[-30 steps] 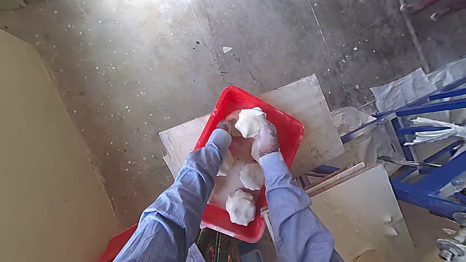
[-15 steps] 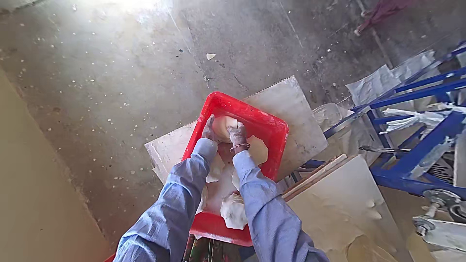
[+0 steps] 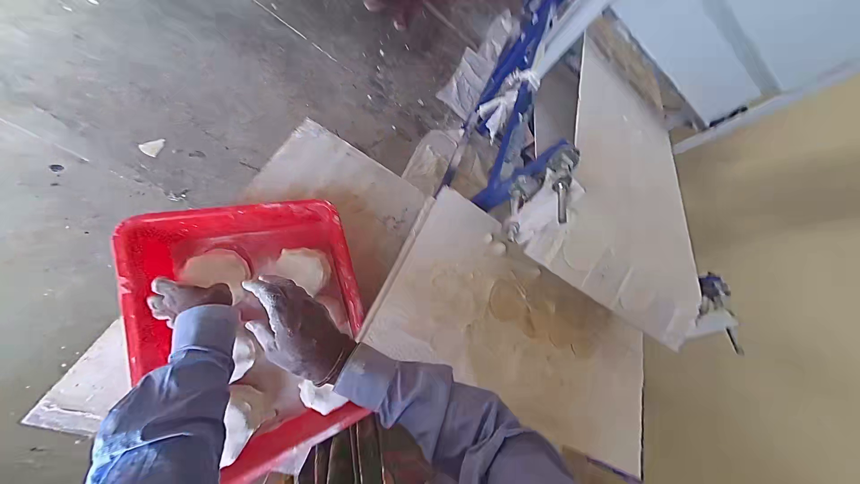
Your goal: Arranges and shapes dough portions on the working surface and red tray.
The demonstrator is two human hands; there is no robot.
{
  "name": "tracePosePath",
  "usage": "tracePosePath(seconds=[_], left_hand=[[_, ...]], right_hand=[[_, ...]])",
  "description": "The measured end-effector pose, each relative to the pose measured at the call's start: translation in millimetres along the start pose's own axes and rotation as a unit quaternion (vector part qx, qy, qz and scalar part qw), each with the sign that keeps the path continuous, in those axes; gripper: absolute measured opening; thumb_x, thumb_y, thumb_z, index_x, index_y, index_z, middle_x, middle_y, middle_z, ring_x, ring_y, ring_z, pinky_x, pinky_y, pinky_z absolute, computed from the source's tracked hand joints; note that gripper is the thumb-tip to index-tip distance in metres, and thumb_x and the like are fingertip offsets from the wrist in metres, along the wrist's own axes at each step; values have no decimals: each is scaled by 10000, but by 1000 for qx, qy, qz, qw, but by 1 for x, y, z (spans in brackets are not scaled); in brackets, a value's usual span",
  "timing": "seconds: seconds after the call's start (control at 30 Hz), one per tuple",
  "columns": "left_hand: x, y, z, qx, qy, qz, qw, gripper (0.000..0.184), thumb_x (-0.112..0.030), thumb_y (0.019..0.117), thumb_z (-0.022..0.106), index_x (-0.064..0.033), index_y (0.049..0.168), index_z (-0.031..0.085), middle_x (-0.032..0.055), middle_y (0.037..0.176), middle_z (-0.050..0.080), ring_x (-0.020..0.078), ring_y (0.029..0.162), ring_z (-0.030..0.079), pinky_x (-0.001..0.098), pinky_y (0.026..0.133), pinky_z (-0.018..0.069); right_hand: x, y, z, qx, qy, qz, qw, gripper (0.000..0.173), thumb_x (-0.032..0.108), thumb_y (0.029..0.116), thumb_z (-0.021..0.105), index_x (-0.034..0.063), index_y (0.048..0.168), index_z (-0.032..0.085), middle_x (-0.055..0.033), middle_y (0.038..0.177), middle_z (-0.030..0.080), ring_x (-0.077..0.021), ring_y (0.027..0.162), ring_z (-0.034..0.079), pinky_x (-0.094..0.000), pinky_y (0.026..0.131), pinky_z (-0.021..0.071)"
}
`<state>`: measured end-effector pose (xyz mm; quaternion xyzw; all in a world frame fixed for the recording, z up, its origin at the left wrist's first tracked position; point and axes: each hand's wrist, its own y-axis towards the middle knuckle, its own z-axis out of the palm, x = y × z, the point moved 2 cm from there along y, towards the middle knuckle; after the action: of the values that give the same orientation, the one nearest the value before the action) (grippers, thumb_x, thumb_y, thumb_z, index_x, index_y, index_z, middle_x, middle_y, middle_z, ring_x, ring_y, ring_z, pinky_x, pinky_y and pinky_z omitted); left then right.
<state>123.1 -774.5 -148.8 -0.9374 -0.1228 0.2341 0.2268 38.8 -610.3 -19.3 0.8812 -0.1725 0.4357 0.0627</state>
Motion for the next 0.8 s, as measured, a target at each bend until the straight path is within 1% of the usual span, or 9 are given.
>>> tracePosePath(seconds=[0.07, 0.13, 0.23, 0.37, 0.43, 0.5, 0.6, 0.7, 0.8], left_hand=[[-10, -41, -8, -24, -20, 88, 996, 880, -223, 863, 770, 4, 1566, 292, 315, 1586, 318, 401, 1515, 291, 500, 1222, 282], [-23, -105, -9, -3, -62, 219, 974, 754, -175, 883, 749, 45, 1504, 383, 336, 1540, 377, 431, 1480, 331, 495, 1227, 249], [-22, -232, 11, 60, -55, 401, 913, 525, -127, 927, 690, 79, 1385, 537, 366, 1439, 483, 521, 1374, 440, 613, 1133, 361], [-14, -394, 95, 225, -36, 530, 817, 247, -23, 914, 693, 40, 1153, 712, 266, 1258, 656, 431, 1254, 581, 561, 1064, 468], [-21, -456, 136, 305, 21, 528, 792, 295, -56, 923, 712, 27, 1206, 702, 257, 1296, 642, 417, 1257, 587, 542, 1069, 472], [-37, -503, 171, 361, 101, 489, 788, 485, -136, 950, 728, 30, 1381, 580, 271, 1431, 543, 420, 1315, 542, 535, 1090, 453], [-58, -544, 212, 356, 201, 482, 776, 711, -207, 949, 744, 22, 1530, 404, 271, 1559, 404, 432, 1444, 405, 538, 1180, 362], [-75, -565, 238, 335, 334, 519, 712, 736, -229, 951, 743, -15, 1555, 381, 233, 1601, 365, 430, 1477, 350, 604, 1167, 333], [-90, -572, 251, 316, 399, 514, 690, 706, -265, 913, 783, 7, 1488, 476, 271, 1526, 442, 448, 1437, 403, 632, 1145, 349]], right_hand=[[-12, -83, -45, -39, 33, -20, 998, 396, 19, 924, 668, -44, 1315, 651, -217, 1288, 679, -328, 1245, 636, -440, 1073, 507], [-38, -176, -91, -84, 33, 35, 995, 303, 38, 925, 675, -36, 1218, 704, -185, 1191, 723, -288, 1164, 682, -416, 1032, 544], [-94, -316, -156, -138, -35, 238, 961, 257, 106, 936, 660, -33, 1143, 722, -179, 1085, 737, -258, 1013, 721, -395, 926, 582], [-177, -453, -244, -204, -62, 485, 848, 346, 122, 998, 624, -66, 1289, 634, -247, 1219, 675, -317, 1099, 688, -434, 983, 551], [-211, -486, -273, -218, -61, 528, 819, 401, 136, 1004, 641, -96, 1327, 591, -295, 1271, 638, -388, 1174, 642, -503, 1036, 497], [-242, -500, -287, -230, -57, 540, 807, 457, 199, 1006, 659, -93, 1347, 573, -317, 1295, 616, -438, 1217, 608, -567, 1052, 469], [-272, -494, -294, -191, -69, 521, 829, 617, 311, 948, 746, -54, 1404, 546, -290, 1365, 586, -423, 1293, 561, -565, 1097, 440], [-275, -476, -296, -141, -100, 491, 854, 619, 253, 877, 811, -11, 1389, 584, -267, 1344, 600, -421, 1277, 568, -563, 1076, 457], [-277, -467, -309, -100, -70, 530, 839, 540, 228, 880, 795, 37, 1351, 613, -227, 1272, 665, -400, 1188, 644, -595, 993, 506]])
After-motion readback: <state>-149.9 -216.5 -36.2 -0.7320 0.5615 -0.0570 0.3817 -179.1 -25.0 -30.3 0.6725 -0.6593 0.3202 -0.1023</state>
